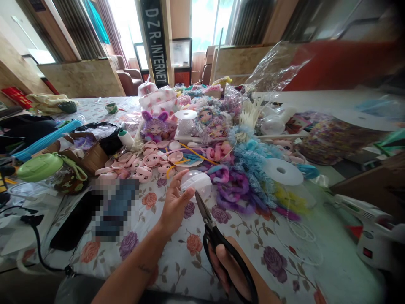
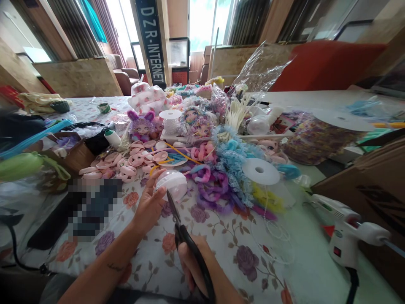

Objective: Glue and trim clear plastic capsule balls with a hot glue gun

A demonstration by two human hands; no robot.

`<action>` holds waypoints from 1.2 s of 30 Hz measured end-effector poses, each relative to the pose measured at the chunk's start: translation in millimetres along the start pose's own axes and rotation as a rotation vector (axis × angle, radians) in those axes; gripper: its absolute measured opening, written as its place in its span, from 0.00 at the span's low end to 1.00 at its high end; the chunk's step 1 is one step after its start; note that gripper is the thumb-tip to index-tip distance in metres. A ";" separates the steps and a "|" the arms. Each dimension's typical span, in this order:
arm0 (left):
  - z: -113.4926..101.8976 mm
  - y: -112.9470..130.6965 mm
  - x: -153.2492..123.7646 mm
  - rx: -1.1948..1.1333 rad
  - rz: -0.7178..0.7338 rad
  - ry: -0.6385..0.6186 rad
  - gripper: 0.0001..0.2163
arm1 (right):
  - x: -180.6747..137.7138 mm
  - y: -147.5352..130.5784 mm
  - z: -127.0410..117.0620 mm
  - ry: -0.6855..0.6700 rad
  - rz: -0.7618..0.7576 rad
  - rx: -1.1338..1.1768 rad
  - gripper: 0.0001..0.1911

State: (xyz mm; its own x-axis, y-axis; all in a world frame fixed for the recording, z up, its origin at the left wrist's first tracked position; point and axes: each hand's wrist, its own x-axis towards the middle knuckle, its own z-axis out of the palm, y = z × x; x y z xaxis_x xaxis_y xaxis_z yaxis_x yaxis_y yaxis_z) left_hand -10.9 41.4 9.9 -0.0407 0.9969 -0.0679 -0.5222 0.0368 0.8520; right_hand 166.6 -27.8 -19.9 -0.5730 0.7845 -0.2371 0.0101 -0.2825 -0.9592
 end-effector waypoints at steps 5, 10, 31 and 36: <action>3.2 3.2 -1.9 -0.089 -0.025 -0.030 0.23 | 2.1 3.1 3.8 -0.167 0.061 0.340 0.34; 5.0 6.5 -3.3 -0.166 -0.098 -0.043 0.23 | 4.0 3.7 5.4 -0.243 0.072 0.594 0.36; 4.5 4.9 -0.8 -0.191 -0.130 -0.047 0.28 | -3.7 -13.9 4.3 -0.631 0.112 1.189 0.36; 2.0 1.7 -1.0 -0.200 -0.126 -0.073 0.27 | -6.0 -20.2 0.9 -0.658 0.172 1.201 0.38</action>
State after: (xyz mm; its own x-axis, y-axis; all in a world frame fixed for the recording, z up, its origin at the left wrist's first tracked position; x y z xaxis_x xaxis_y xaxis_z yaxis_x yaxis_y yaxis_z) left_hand -10.0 40.6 12.5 0.0933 0.9880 -0.1231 -0.6777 0.1536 0.7191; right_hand 169.1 -27.4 1.0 -0.9180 0.3835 0.1006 -0.3941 -0.9104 -0.1257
